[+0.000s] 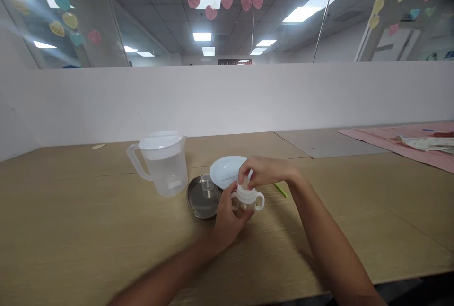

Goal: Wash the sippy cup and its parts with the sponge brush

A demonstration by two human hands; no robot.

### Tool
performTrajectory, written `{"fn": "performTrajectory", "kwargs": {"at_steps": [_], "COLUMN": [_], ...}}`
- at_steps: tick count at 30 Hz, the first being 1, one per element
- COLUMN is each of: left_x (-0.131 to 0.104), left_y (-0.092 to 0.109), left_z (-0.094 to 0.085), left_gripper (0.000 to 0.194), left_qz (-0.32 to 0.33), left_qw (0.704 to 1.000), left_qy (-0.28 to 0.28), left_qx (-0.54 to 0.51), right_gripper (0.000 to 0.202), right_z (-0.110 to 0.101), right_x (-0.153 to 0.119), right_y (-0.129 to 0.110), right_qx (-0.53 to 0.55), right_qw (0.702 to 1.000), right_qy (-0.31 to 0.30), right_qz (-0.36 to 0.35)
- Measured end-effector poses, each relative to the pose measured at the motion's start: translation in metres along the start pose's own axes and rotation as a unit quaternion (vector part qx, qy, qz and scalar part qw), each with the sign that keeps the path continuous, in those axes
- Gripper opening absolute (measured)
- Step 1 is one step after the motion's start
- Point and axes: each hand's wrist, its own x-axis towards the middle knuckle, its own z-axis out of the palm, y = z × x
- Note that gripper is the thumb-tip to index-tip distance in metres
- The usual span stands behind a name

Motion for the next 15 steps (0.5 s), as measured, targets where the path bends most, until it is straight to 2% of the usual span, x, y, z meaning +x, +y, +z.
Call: {"fn": "performTrajectory", "kwargs": {"at_steps": [6, 9, 12, 15], "left_x": [-0.001, -0.001, -0.001, -0.001], "left_y": [0.003, 0.004, 0.004, 0.002], "left_z": [-0.002, -0.002, -0.001, -0.001], "left_gripper": [0.06, 0.059, 0.059, 0.059], "left_qz": [0.006, 0.025, 0.03, 0.03], "left_qw": [1.0, 0.999, 0.999, 0.998], "left_qy": [0.012, 0.008, 0.01, 0.023], "left_qx": [0.029, 0.039, 0.044, 0.057], "right_gripper": [0.02, 0.022, 0.032, 0.021], "right_z": [-0.001, 0.0, 0.003, 0.007], "right_x": [0.005, 0.006, 0.006, 0.007], "right_y": [0.002, -0.002, -0.008, -0.018], "right_qx": [-0.007, -0.021, 0.032, 0.064], "right_qw": [0.999, 0.997, 0.99, 0.986], "right_qy": [-0.026, -0.009, -0.032, -0.065], "right_qz": [0.024, 0.071, 0.133, 0.142]}}
